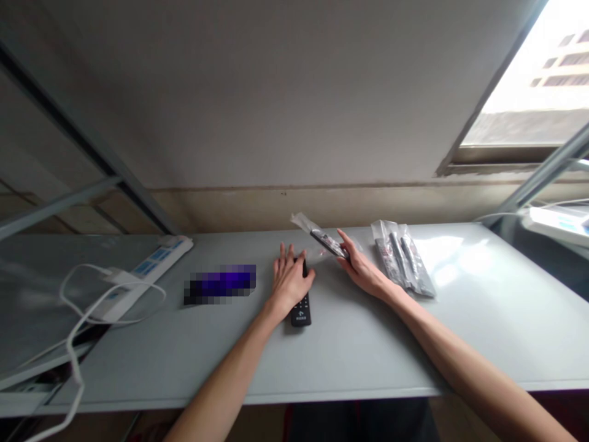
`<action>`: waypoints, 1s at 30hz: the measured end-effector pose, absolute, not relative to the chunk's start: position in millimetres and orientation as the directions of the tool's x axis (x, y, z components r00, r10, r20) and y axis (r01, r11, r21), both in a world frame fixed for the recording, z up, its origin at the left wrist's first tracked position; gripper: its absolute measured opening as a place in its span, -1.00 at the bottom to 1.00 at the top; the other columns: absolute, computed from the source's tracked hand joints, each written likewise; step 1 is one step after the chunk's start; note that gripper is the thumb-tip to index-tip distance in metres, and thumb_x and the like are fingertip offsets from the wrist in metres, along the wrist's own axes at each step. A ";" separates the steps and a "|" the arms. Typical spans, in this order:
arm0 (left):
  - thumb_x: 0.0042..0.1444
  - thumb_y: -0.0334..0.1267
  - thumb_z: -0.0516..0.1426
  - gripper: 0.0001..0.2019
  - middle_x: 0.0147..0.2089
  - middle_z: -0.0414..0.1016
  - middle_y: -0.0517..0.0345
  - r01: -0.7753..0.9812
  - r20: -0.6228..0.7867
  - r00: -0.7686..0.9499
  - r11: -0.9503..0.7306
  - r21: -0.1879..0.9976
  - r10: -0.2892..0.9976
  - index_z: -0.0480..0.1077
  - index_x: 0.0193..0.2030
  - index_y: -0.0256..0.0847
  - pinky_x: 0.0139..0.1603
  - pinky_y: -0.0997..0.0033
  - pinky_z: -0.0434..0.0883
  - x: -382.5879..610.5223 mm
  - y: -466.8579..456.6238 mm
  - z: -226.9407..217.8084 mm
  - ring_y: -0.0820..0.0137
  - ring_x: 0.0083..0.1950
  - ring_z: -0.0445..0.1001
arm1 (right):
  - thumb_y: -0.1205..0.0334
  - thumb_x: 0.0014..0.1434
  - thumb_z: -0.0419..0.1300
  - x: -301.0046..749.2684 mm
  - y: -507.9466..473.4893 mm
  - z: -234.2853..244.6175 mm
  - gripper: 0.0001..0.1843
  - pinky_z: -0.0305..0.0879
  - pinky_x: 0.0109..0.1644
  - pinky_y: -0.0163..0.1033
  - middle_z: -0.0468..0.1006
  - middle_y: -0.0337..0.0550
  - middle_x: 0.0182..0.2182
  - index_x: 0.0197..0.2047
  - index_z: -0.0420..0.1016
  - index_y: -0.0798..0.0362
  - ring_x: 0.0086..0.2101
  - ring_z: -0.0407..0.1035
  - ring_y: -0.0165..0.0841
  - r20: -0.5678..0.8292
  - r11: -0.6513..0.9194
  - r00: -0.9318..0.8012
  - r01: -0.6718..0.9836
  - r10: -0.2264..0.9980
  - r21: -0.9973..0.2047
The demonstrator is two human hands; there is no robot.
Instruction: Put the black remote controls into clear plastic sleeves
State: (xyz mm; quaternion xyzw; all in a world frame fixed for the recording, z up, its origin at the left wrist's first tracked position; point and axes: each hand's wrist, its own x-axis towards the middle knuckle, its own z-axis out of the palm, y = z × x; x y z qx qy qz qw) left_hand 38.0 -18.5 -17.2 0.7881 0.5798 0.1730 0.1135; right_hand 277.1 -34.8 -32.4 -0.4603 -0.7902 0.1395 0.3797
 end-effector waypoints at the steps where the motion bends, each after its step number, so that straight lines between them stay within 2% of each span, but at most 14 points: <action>1: 0.33 -0.08 0.19 -0.42 0.62 0.04 -0.21 0.843 0.189 0.250 -0.309 0.440 0.950 0.34 0.43 -0.22 0.58 -0.25 -0.04 37.7 -17.3 -14.3 -0.12 0.68 -0.30 | 0.11 0.53 -0.04 274.3 -37.5 -29.1 -0.23 0.38 0.28 0.14 0.43 0.30 0.29 0.64 -0.28 0.04 0.22 0.42 -0.06 0.494 0.551 -0.288 0.631 0.820 -0.546; 3: 0.32 -0.02 0.22 -0.48 0.55 0.23 -0.14 0.692 0.288 0.225 -0.361 0.625 0.931 0.42 0.34 -0.15 0.58 -0.19 -0.03 36.8 -14.7 -6.5 -0.09 0.67 -0.15 | 0.12 0.53 -0.02 267.9 -43.5 -22.1 -0.24 0.32 0.35 0.18 0.35 0.26 0.38 0.65 -0.26 -0.03 0.31 0.34 -0.02 0.537 0.579 -0.299 0.655 0.789 -0.486; 5: 0.30 0.01 0.24 -0.61 0.34 0.52 -0.06 0.388 0.322 0.253 -0.401 0.830 0.912 0.55 0.17 -0.12 0.50 -0.04 0.21 35.9 -12.7 1.6 -0.04 0.51 0.26 | 0.14 0.54 -0.02 262.0 -49.7 -16.1 -0.25 0.29 0.38 0.21 0.32 0.21 0.41 0.65 -0.25 -0.07 0.33 0.32 -0.01 0.560 0.601 -0.324 0.675 0.762 -0.427; 6: 0.28 0.01 0.27 -0.64 0.21 0.61 -0.05 0.208 0.313 0.287 -0.378 0.902 0.905 0.59 0.08 -0.14 0.39 0.06 0.36 35.7 -12.2 4.8 0.00 0.36 0.45 | 0.16 0.54 -0.03 259.6 -52.5 -13.7 -0.26 0.30 0.38 0.20 0.34 0.19 0.41 0.65 -0.25 -0.08 0.32 0.33 -0.02 0.563 0.613 -0.344 0.679 0.752 -0.404; 8: 0.20 0.02 0.34 -0.64 0.06 0.68 -0.06 -0.090 0.263 0.344 -0.247 0.965 0.901 0.64 -0.03 -0.21 0.05 0.26 0.55 36.1 -12.6 8.4 0.13 0.06 0.62 | 0.19 0.56 -0.05 256.8 -56.9 -10.2 -0.28 0.35 0.35 0.16 0.36 0.16 0.39 0.65 -0.24 -0.10 0.31 0.35 -0.04 0.549 0.635 -0.393 0.680 0.738 -0.367; 10: 0.13 -0.01 0.40 -0.59 0.03 0.68 -0.08 -0.255 0.197 0.348 -0.110 0.961 0.917 0.64 0.00 -0.26 -0.22 0.39 0.56 37.0 -13.7 8.2 0.23 -0.08 0.63 | 0.22 0.56 -0.06 255.9 -59.2 -7.8 -0.31 0.37 0.33 0.13 0.37 0.11 0.39 0.64 -0.18 -0.15 0.31 0.35 -0.08 0.531 0.660 -0.442 0.671 0.723 -0.339; 12: 0.09 -0.07 0.43 -0.53 0.03 0.68 -0.08 -0.336 0.132 0.310 -0.022 0.942 0.941 0.61 0.09 -0.27 -0.32 0.45 0.56 37.7 -14.0 6.1 0.28 -0.12 0.64 | 0.23 0.56 -0.05 256.0 -59.6 -6.0 -0.34 0.32 0.38 0.13 0.34 0.06 0.42 0.63 -0.09 -0.18 0.36 0.29 -0.10 0.547 0.687 -0.460 0.646 0.699 -0.334; 14: 0.09 -0.15 0.44 -0.48 0.01 0.69 -0.06 -0.396 0.080 0.278 0.038 0.917 0.957 0.56 0.18 -0.27 -0.27 0.42 0.62 37.0 -12.5 4.1 0.28 -0.11 0.67 | 0.18 0.54 0.03 256.4 -58.6 -4.9 -0.34 0.22 0.46 0.15 0.30 0.05 0.45 0.61 -0.01 -0.16 0.43 0.19 -0.11 0.602 0.672 -0.378 0.629 0.703 -0.390; 16: 0.12 -0.22 0.42 -0.41 0.05 0.69 -0.06 -0.464 0.044 0.269 0.089 0.881 0.962 0.47 0.29 -0.24 -0.13 0.37 0.66 34.8 -9.9 3.8 0.26 -0.04 0.70 | 0.07 0.50 0.12 256.9 -56.4 -4.7 -0.31 0.19 0.47 0.19 0.30 0.11 0.45 0.59 0.03 -0.10 0.42 0.19 -0.07 0.633 0.569 -0.146 0.620 0.760 -0.540; 19: 0.18 -0.31 0.37 -0.31 0.14 0.67 -0.03 -0.544 0.011 0.297 0.160 0.824 0.955 0.32 0.44 -0.17 0.11 0.31 0.64 30.3 -7.2 6.4 0.31 0.03 0.70 | -0.14 0.43 0.17 258.3 -52.3 -6.2 -0.29 0.44 0.26 0.20 0.54 0.20 0.23 0.49 0.23 0.03 0.13 0.52 -0.05 0.437 0.338 0.196 0.393 0.878 -0.855; 21: 0.22 -0.35 0.33 -0.31 0.15 0.67 0.02 -0.568 -0.004 0.332 0.204 0.797 0.943 0.28 0.47 -0.13 0.23 0.26 0.60 28.2 -7.7 8.7 0.34 0.02 0.71 | -0.25 0.38 0.18 259.4 -50.8 -7.5 -0.36 0.59 0.00 0.09 0.68 0.11 -0.08 0.26 0.45 0.10 -0.19 0.63 -0.14 0.241 0.224 0.195 0.108 0.951 -0.969; 24: 0.26 -0.38 0.29 -0.35 0.13 0.68 0.04 -0.578 -0.010 0.390 0.254 0.776 0.921 0.29 0.47 -0.12 0.33 0.19 0.54 27.7 -10.4 9.8 0.34 0.02 0.71 | -0.32 0.29 0.26 260.6 -51.5 -7.4 -0.42 0.57 -0.27 -0.12 0.67 -0.03 -0.36 -0.12 0.57 0.11 -0.43 0.56 -0.27 0.112 0.130 0.108 -0.173 0.988 -0.976; 27: 0.27 -0.37 0.29 -0.41 0.11 0.69 0.01 -0.592 -0.010 0.383 0.253 0.765 0.924 0.34 0.43 -0.17 0.29 0.20 0.57 28.2 -10.1 6.9 0.34 -0.02 0.72 | -0.31 0.23 0.34 262.9 -54.0 -2.5 -0.42 0.52 -0.34 -0.18 0.70 0.02 -0.34 -0.22 0.61 0.13 -0.45 0.54 -0.30 0.102 0.120 0.098 -0.198 0.990 -0.973; 30: 0.23 -0.36 0.33 -0.49 0.06 0.70 0.01 -0.625 -0.014 0.327 0.227 0.747 0.945 0.44 0.32 -0.23 0.11 0.31 0.66 27.0 -3.9 0.5 0.36 -0.11 0.73 | -0.32 0.24 0.31 268.0 -55.5 7.9 -0.41 0.51 -0.36 -0.17 0.72 0.07 -0.35 -0.24 0.65 0.14 -0.47 0.54 -0.28 0.125 0.136 0.114 -0.092 0.986 -0.986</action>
